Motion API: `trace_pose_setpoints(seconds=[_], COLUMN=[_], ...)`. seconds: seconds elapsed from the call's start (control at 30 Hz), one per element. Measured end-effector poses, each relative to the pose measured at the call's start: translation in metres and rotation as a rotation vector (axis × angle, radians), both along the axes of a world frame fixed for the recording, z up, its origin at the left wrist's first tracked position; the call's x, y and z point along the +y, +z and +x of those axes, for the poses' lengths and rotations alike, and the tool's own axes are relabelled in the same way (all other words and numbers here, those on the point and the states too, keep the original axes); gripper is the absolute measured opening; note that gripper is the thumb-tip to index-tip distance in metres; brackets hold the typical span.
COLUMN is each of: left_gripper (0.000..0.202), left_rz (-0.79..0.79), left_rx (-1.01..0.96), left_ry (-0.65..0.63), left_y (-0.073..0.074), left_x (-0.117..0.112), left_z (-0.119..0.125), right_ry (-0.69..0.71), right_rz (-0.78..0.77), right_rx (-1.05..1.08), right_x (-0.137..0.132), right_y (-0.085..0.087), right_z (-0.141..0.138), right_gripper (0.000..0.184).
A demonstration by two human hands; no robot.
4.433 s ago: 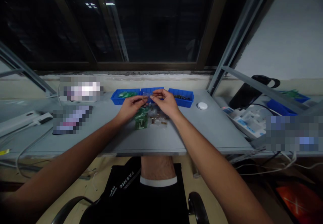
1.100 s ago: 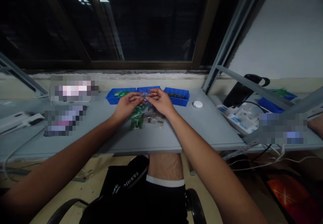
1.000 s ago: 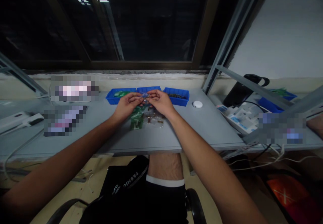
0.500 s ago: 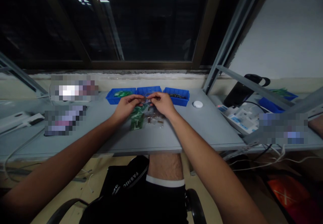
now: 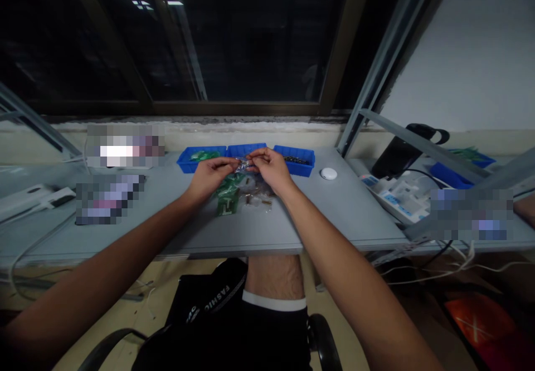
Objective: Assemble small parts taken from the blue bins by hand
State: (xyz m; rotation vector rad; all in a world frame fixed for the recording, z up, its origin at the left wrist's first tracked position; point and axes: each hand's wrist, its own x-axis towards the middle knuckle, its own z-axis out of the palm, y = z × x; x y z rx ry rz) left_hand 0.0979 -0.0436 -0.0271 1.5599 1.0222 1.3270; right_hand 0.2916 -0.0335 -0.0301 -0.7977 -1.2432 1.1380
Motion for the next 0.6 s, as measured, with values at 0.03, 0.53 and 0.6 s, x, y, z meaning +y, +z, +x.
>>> trace_pose_setpoints(seconds=[0.03,0.53,0.6], left_gripper=[0.035,0.042,0.042], left_rz=[-0.014,-0.007,0.006], left_rx=[-0.011,-0.005,-0.003], left_ry=[-0.012,-0.052,-0.072], left_y=[-0.0007,-0.0064,-0.0055], left_x=[0.0001,0.0049,0.0032], left_z=[-0.0002,-0.0045,-0.0034], right_ry=[0.002,0.099,0.138], right_rz=[0.001,-0.03,-0.03], right_rx=[0.003,-0.005,-0.024], right_x=[-0.0001,-0.0009,-0.0017], right_y=[-0.0002,-0.0034,-0.0043], right_z=[0.0001,-0.0008,-0.0016], right_gripper=[0.013,0.049,0.053])
